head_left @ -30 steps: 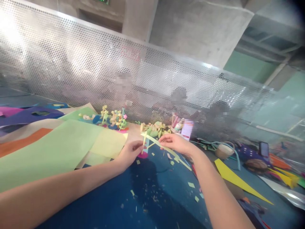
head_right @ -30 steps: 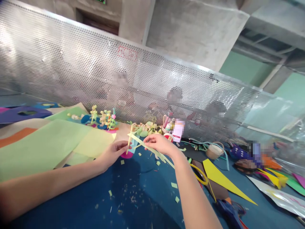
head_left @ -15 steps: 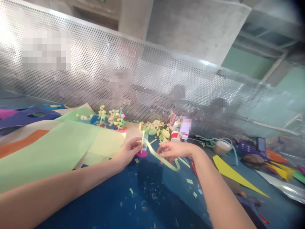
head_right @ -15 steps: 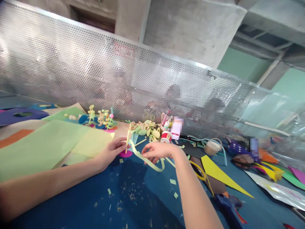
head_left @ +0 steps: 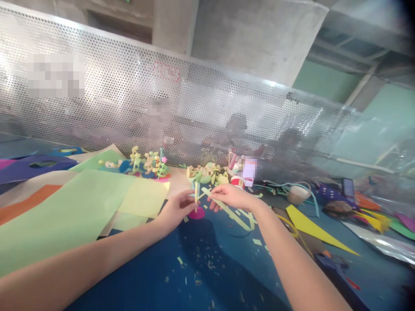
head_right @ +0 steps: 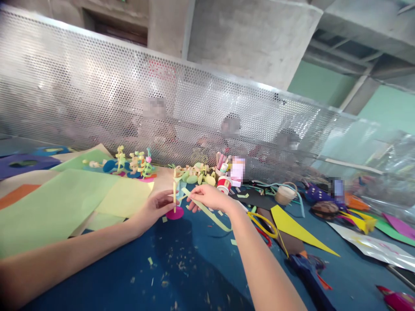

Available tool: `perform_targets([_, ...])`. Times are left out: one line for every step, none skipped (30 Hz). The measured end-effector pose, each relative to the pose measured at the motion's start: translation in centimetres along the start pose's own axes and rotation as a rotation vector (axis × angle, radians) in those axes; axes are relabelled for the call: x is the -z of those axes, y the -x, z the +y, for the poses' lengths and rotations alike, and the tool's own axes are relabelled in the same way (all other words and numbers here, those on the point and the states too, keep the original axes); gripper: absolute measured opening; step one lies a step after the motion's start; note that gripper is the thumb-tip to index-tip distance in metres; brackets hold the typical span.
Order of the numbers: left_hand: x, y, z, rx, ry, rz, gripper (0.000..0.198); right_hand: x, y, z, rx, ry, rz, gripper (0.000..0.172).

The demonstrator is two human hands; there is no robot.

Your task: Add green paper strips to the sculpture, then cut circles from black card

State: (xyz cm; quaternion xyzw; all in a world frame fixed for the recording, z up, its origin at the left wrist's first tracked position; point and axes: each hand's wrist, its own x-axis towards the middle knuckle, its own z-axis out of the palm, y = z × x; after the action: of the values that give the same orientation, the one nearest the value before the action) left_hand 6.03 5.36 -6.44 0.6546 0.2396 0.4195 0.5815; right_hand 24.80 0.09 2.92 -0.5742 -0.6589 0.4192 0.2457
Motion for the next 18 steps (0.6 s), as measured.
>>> perform_targets([-0.1,0.0,-0.1,0.007,-0.014,-0.01,0.047,0.3,0.4,0.0,0.004,-0.011,0.017,0.025])
perform_targets([-0.1,0.1,-0.1,0.014,-0.027,-0.02,0.046,0.7,0.8,0.0,0.014,-0.025,0.038,0.025])
perform_targets([-0.2,0.1,-0.1,0.018,-0.041,-0.028,0.044,1.1,1.2,0.0,0.03,-0.039,0.066,0.025])
perform_targets([-0.3,0.2,-0.1,0.016,-0.054,-0.042,0.042,1.5,1.6,0.0,0.051,-0.054,0.1,0.025])
perform_targets([-0.3,0.3,-0.1,0.008,-0.071,-0.063,0.038,1.9,2.0,-0.1,0.076,-0.067,0.138,0.027])
perform_targets([-0.4,0.4,-0.1,-0.005,-0.094,-0.091,0.033,2.2,2.3,-0.2,0.101,-0.077,0.176,0.028])
perform_targets([-0.4,0.4,-0.1,-0.024,-0.12,-0.119,0.028,2.4,2.6,-0.2,0.121,-0.081,0.208,0.03])
perform_targets([-0.4,0.5,-0.1,-0.046,-0.148,-0.145,0.024,2.5,2.8,-0.2,0.135,-0.077,0.227,0.031])
perform_targets([-0.4,0.5,-0.1,-0.066,-0.176,-0.163,0.022,2.4,2.9,0.0,0.139,-0.063,0.23,0.032])
perform_targets([-0.4,0.5,0.0,-0.079,-0.199,-0.168,0.02,2.1,2.9,0.3,0.131,-0.04,0.215,0.032])
perform_targets([-0.5,0.5,0.0,-0.085,-0.217,-0.164,0.02,1.7,2.8,0.8,0.114,-0.008,0.187,0.031])
perform_targets([-0.5,0.5,0.1,-0.085,-0.229,-0.158,0.02,1.2,2.6,1.5,0.091,0.03,0.153,0.03])
perform_targets([-0.5,0.5,0.2,-0.078,-0.237,-0.154,0.021,0.6,2.4,2.3,0.064,0.073,0.123,0.03])
perform_targets([-0.5,0.5,0.3,-0.069,-0.245,-0.153,0.021,-0.1,2.1,3.1,0.039,0.117,0.102,0.031])
perform_targets([-0.5,0.6,0.4,-0.061,-0.25,-0.151,0.022,-0.6,2.0,3.9,0.018,0.158,0.098,0.033])
perform_targets([-0.5,0.6,0.5,-0.058,-0.254,-0.152,0.023,-1.1,1.9,4.5,0.006,0.198,0.105,0.033])
perform_targets([-0.6,0.6,0.6,-0.056,-0.256,-0.152,0.023,-1.3,2.0,4.9,0.003,0.236,0.119,0.033])
perform_targets([-0.6,0.7,0.6,-0.054,-0.256,-0.153,0.023,-1.3,2.3,5.0,0.007,0.271,0.14,0.031])
